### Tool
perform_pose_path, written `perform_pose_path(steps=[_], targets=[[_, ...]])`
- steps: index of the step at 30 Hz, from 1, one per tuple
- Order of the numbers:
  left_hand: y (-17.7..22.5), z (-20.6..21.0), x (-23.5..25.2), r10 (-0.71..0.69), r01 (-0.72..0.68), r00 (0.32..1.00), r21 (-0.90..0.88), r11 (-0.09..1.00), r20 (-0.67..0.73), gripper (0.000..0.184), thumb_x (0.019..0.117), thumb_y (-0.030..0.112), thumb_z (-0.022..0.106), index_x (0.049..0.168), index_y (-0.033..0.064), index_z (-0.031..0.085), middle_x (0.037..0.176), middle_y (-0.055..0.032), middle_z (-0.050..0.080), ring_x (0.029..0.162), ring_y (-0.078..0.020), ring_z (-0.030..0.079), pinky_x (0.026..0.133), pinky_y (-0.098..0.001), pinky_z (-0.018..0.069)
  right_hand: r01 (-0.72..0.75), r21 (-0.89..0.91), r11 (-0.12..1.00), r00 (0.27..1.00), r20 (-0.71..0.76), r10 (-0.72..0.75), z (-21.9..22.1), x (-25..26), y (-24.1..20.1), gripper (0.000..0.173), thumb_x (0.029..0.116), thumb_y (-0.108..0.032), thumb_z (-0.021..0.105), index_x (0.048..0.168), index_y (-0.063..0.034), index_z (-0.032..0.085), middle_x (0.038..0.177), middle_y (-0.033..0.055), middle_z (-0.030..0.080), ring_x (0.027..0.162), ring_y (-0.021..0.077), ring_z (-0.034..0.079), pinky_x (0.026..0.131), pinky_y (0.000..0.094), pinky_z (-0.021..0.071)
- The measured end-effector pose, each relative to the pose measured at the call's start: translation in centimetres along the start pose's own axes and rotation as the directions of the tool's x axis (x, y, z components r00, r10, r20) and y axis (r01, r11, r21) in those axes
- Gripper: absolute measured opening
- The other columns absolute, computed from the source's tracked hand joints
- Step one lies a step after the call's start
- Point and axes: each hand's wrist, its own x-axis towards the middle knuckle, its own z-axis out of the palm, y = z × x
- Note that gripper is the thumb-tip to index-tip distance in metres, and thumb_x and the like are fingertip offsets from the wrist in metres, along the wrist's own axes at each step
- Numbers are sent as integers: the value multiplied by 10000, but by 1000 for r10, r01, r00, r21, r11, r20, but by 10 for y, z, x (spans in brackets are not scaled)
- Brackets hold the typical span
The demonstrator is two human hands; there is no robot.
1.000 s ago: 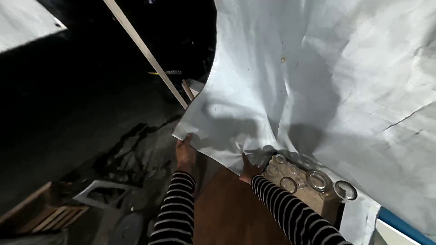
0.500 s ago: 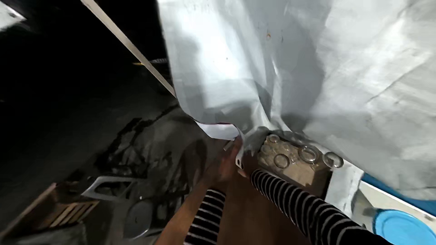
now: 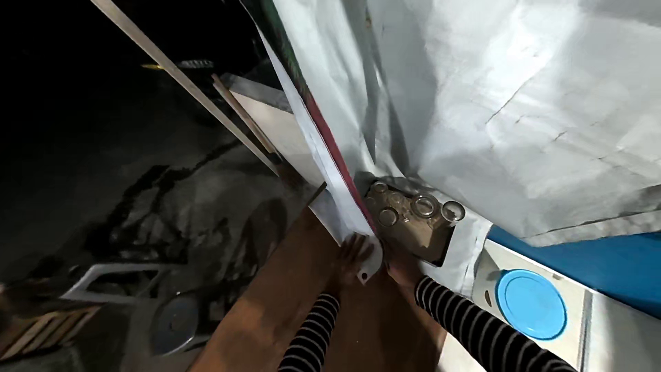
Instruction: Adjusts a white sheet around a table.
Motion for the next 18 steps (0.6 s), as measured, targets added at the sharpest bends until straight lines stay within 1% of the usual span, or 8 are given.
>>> perform_pose_path(steps=[1,2,4,5,9,13,15,18], targets=[[2,-2,3,-14,16,999,-23,1000,44,711,911,186,660,1572,311,430,1645,-124,364,1538,-380,279,1228,-616,266,-6,-5,1000,1000,-4,6,-2,4,1,522,1004,-146,578,1519,-97,505,1525,141,521,1395,308,512,1156,490,432],[5,-6,6,-37,39,993,-18,999,110,809,863,302,735,1594,302,389,1670,-117,314,1561,-365,218,1249,-607,225,-13,-4,1000,1000,-23,12,-4,8,1,497,1003,-139,584,1497,-116,538,1492,145,554,1374,326,528,1146,513,433],[19,-16,13,-112,99,966,64,993,233,1024,808,759,665,1631,269,303,1710,-91,210,1590,-331,101,1278,-584,138,-36,-22,999,996,-80,35,-4,12,-2,490,981,-112,596,1467,-168,584,1395,160,630,1305,359,576,1100,545,460],[26,-19,18,-164,146,949,84,986,270,1105,764,856,611,1636,258,290,1718,-73,184,1593,-325,70,1281,-588,106,-83,-30,996,994,-67,81,-7,13,-4,489,990,-116,577,1473,-195,578,1378,169,635,1292,363,584,1089,544,468],[40,-30,33,-334,316,873,111,942,355,943,862,818,507,1633,321,287,1724,19,166,1592,-327,67,1269,-594,128,-157,-37,987,988,-2,157,-16,18,-7,498,969,-172,621,1464,-196,574,1407,181,605,1289,386,578,1055,573,486],[34,-28,34,-384,361,838,135,923,388,855,918,788,427,1639,368,243,1730,8,138,1593,-326,58,1252,-630,100,-92,-145,985,995,31,98,-19,8,-1,510,969,-132,607,1477,-160,565,1507,116,555,1385,380,502,1105,579,428],[30,-20,31,-392,355,842,166,920,370,871,902,834,373,1639,394,221,1728,10,149,1589,-346,76,1211,-716,43,-73,-171,983,997,-34,68,-17,3,4,489,933,-148,659,1421,-146,621,1448,98,609,1323,370,554,1038,578,474],[26,-21,32,-414,363,833,204,909,366,829,916,815,383,1630,424,228,1723,12,175,1582,-364,105,1185,-749,55,-82,-178,981,992,-111,63,-17,-1,8,512,872,-126,713,1377,-194,662,1405,45,648,1285,357,582,953,576,512]])
